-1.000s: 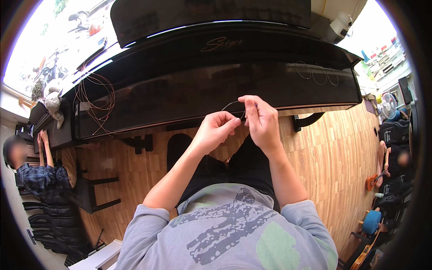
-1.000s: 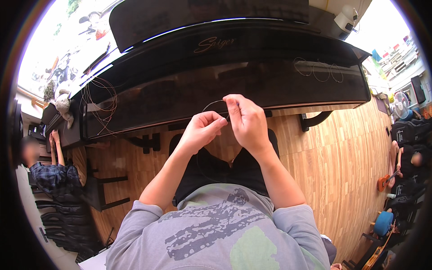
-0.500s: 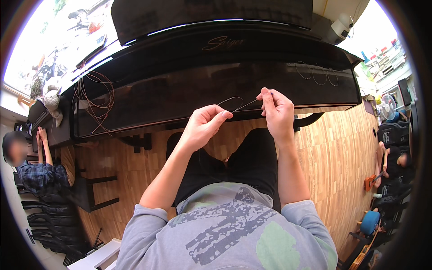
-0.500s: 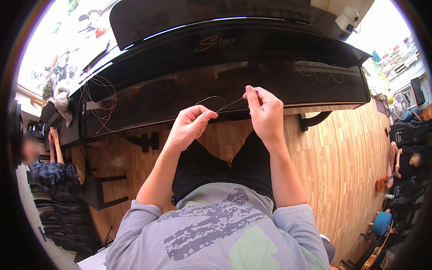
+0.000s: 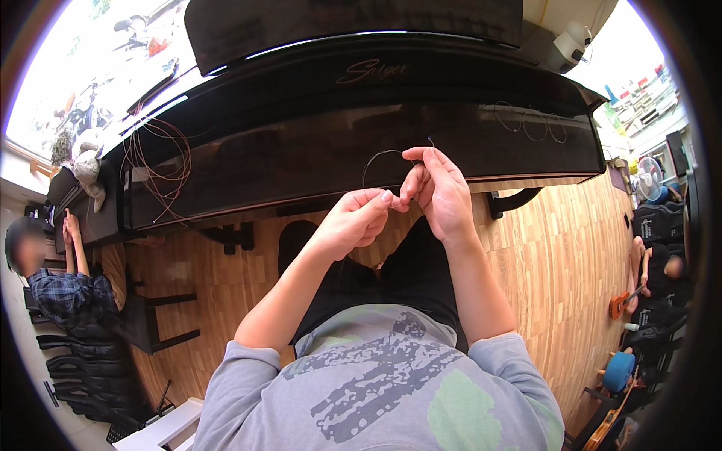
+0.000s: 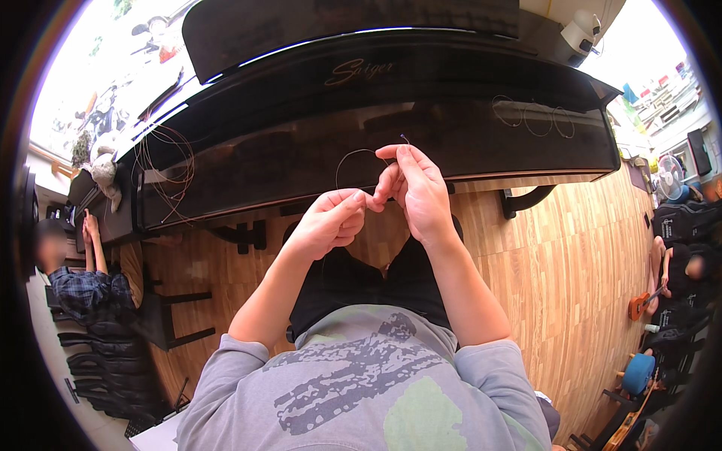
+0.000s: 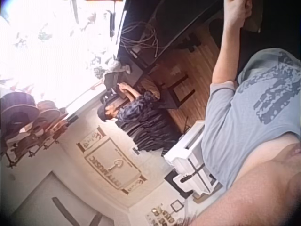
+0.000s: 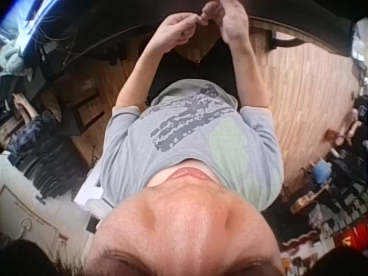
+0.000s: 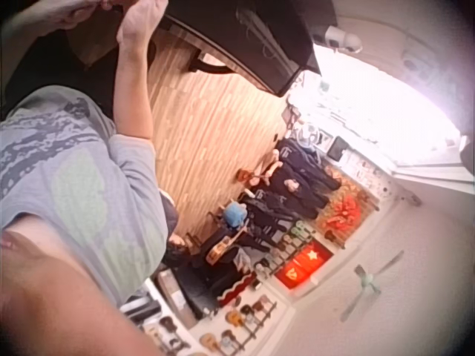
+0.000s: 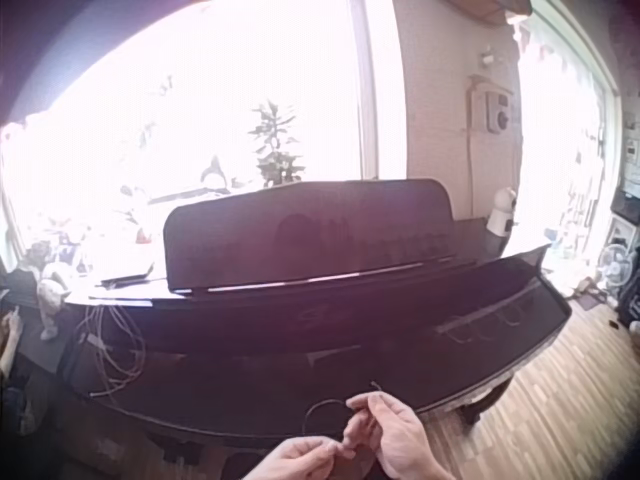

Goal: The person shapes thin metal wire by hand into circular loops and small hooks. They repeatedly bend and twist the wire, forming multiple loops and placing them on the piano surface.

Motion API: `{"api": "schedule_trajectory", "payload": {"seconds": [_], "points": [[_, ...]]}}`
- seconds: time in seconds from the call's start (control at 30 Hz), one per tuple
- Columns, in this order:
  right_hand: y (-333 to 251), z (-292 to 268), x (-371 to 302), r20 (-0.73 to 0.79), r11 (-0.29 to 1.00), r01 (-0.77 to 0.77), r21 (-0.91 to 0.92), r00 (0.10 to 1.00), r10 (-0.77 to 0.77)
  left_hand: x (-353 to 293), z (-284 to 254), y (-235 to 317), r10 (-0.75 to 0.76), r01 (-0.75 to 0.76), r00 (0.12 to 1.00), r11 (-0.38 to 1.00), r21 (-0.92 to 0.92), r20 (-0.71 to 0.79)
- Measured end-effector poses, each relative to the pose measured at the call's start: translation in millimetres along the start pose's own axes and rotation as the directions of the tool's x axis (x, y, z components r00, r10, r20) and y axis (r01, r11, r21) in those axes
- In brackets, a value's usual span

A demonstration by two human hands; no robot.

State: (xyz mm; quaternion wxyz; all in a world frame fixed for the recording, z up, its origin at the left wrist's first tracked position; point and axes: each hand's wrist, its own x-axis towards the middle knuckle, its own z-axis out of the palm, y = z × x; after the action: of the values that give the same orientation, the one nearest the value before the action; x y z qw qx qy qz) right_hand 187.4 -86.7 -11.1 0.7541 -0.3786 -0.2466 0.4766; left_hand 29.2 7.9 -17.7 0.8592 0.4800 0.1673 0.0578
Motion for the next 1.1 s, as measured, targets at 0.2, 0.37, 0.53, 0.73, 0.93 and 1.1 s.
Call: {"api": "schedule_trajectory", "payload": {"seconds": [0.2,0.37,0.53,0.73,0.93,1.1], "points": [[-0.1,-7.5,6.2,-0.097,0.790,0.085,-0.607,0.979,-0.180,-2.6,8.0,2.5,0.010,0.009,0.994,0.984,0.176,-0.107],[-13.1,-5.8,5.5,-0.164,0.678,0.058,-0.733,0.952,-0.259,-4.4,3.3,2.0,0.031,-0.005,0.995,0.962,0.274,-0.090],[-22.7,2.1,3.5,-0.137,0.728,0.072,-0.682,0.965,-0.224,-6.2,-6.6,2.7,-0.017,0.033,0.998,0.968,0.251,-0.064],[-17.0,18.9,-1.9,-0.064,0.658,0.134,-0.741,0.961,-0.268,0.2,-6.4,11.9,0.294,-0.265,0.956,0.862,0.433,0.000],[-17.1,27.2,0.1,0.160,0.489,0.296,-0.820,0.940,-0.301,15.2,4.3,12.7,0.244,-0.261,0.965,0.928,0.265,0.097],[-24.0,27.4,-6.6,0.273,0.751,0.348,-0.562,0.935,-0.229,16.6,16.1,17.2,0.637,-0.514,0.753,0.414,0.751,0.164]]}}
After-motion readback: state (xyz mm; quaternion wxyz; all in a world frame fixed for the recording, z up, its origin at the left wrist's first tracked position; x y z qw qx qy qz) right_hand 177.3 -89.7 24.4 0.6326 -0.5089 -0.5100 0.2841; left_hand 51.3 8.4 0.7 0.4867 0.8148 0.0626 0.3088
